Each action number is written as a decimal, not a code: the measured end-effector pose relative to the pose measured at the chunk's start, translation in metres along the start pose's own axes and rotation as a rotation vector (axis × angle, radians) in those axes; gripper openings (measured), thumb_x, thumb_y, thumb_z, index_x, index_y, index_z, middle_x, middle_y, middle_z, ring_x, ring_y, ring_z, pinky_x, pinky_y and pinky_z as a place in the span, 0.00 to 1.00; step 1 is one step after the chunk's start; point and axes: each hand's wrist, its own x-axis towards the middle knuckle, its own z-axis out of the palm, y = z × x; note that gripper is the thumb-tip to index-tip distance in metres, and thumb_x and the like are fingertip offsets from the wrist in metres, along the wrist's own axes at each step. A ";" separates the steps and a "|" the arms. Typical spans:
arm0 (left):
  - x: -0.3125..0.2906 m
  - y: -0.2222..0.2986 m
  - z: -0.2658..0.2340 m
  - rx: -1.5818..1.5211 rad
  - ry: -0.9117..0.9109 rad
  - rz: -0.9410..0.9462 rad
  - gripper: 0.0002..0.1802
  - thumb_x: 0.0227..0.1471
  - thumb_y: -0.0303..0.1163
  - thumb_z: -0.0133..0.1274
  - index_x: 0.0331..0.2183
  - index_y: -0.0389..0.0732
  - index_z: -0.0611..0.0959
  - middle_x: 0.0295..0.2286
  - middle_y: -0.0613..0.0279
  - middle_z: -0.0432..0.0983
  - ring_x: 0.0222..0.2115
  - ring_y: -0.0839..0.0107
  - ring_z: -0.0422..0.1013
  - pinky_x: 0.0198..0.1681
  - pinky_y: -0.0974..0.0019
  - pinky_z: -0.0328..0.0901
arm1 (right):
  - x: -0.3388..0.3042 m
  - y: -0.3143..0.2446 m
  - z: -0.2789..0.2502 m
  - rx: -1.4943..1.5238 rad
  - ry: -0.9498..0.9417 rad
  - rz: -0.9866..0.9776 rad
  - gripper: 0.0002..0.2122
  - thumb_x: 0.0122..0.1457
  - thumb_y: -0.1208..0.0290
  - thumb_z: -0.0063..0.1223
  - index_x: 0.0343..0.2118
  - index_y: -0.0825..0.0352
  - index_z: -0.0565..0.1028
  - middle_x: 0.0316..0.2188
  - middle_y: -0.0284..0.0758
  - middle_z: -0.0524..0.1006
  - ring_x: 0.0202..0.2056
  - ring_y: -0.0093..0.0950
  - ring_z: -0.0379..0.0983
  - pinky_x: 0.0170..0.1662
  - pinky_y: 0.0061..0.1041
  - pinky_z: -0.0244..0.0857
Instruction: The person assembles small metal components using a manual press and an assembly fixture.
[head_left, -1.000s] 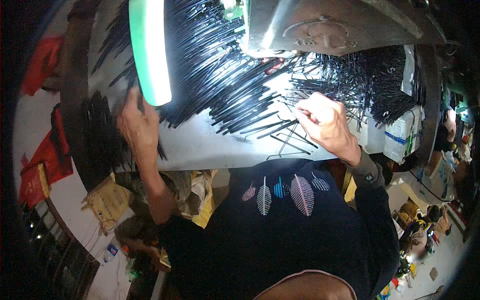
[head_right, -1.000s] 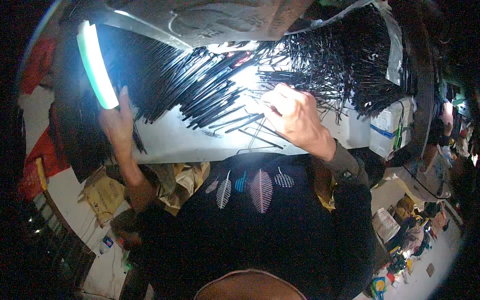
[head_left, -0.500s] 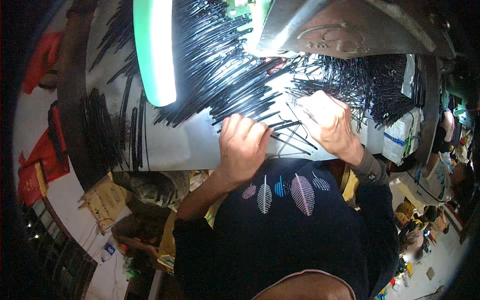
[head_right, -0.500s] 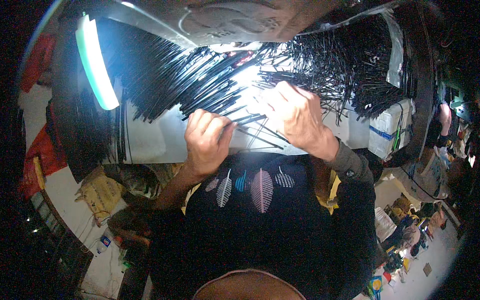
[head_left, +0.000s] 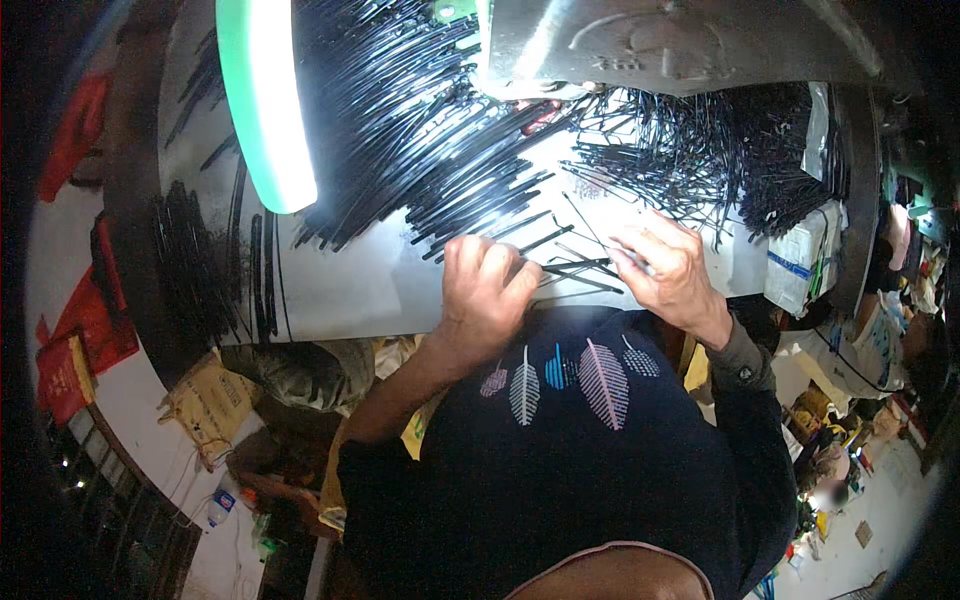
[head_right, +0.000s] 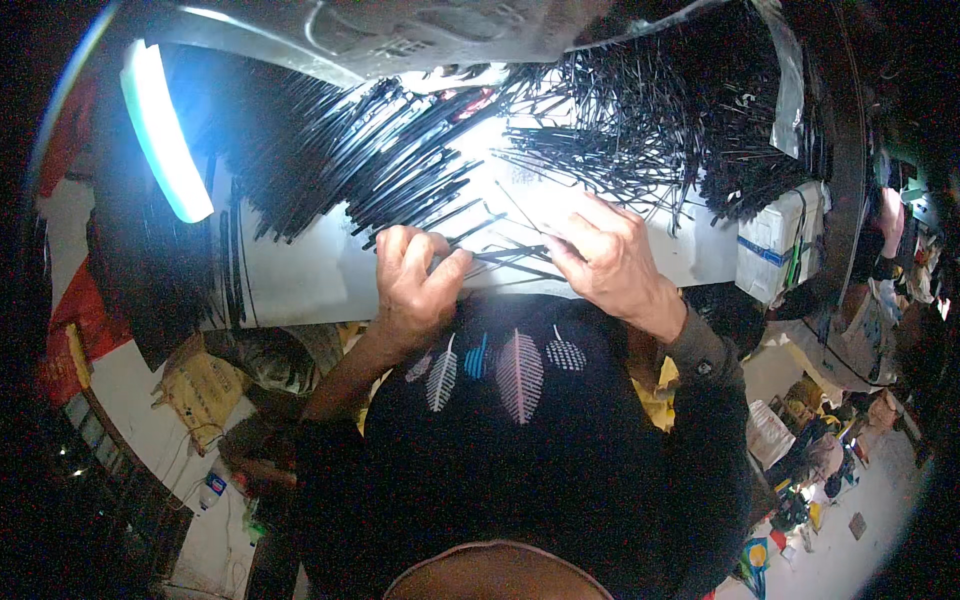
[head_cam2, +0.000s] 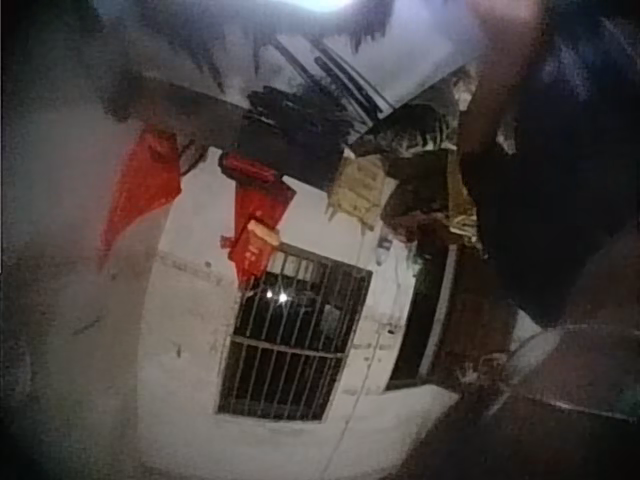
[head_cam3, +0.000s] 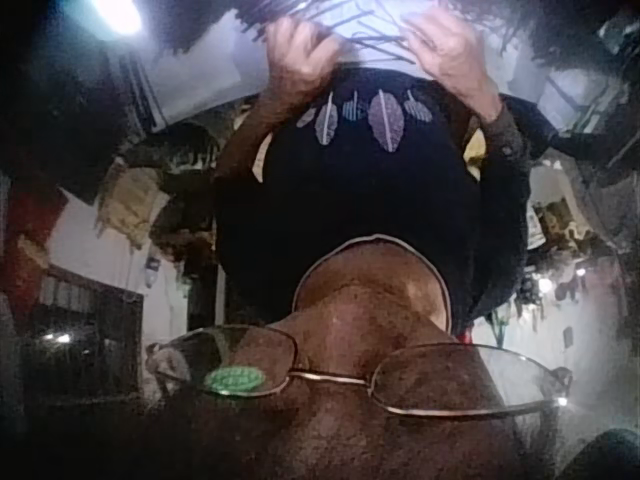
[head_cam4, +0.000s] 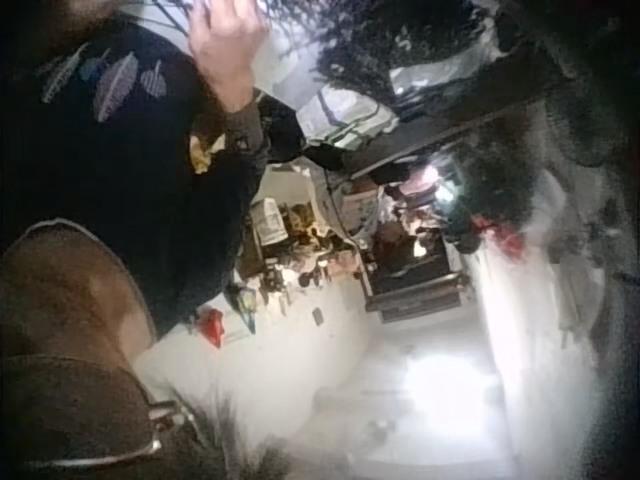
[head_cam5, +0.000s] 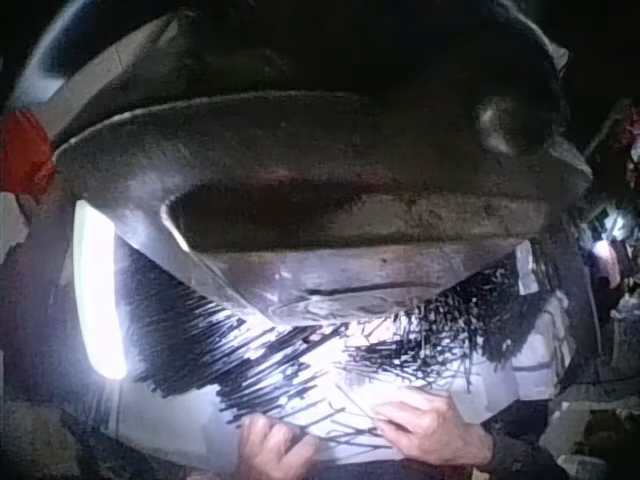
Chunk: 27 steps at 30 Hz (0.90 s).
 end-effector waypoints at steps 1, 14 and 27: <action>0.000 0.000 0.001 0.013 -0.002 0.005 0.12 0.32 0.25 0.56 0.28 0.40 0.78 0.24 0.61 0.68 0.27 0.64 0.63 0.31 0.60 0.55 | 0.000 0.000 0.001 -0.059 0.029 -0.080 0.09 0.44 0.80 0.55 0.32 0.69 0.74 0.29 0.38 0.74 0.27 0.35 0.73 0.29 0.28 0.68; 0.006 -0.001 0.002 -0.088 0.093 -0.078 0.12 0.32 0.24 0.61 0.26 0.40 0.78 0.23 0.63 0.68 0.26 0.65 0.63 0.30 0.61 0.55 | 0.025 0.024 -0.007 -0.337 -0.017 0.059 0.04 0.47 0.76 0.50 0.27 0.64 0.68 0.23 0.36 0.67 0.21 0.34 0.69 0.23 0.30 0.62; 0.011 0.000 0.007 0.145 0.076 -0.143 0.06 0.35 0.26 0.51 0.24 0.40 0.76 0.21 0.61 0.63 0.25 0.62 0.60 0.30 0.60 0.53 | 0.021 0.009 -0.006 -0.118 0.032 0.168 0.13 0.47 0.81 0.53 0.39 0.69 0.72 0.23 0.35 0.71 0.18 0.22 0.66 0.21 0.22 0.61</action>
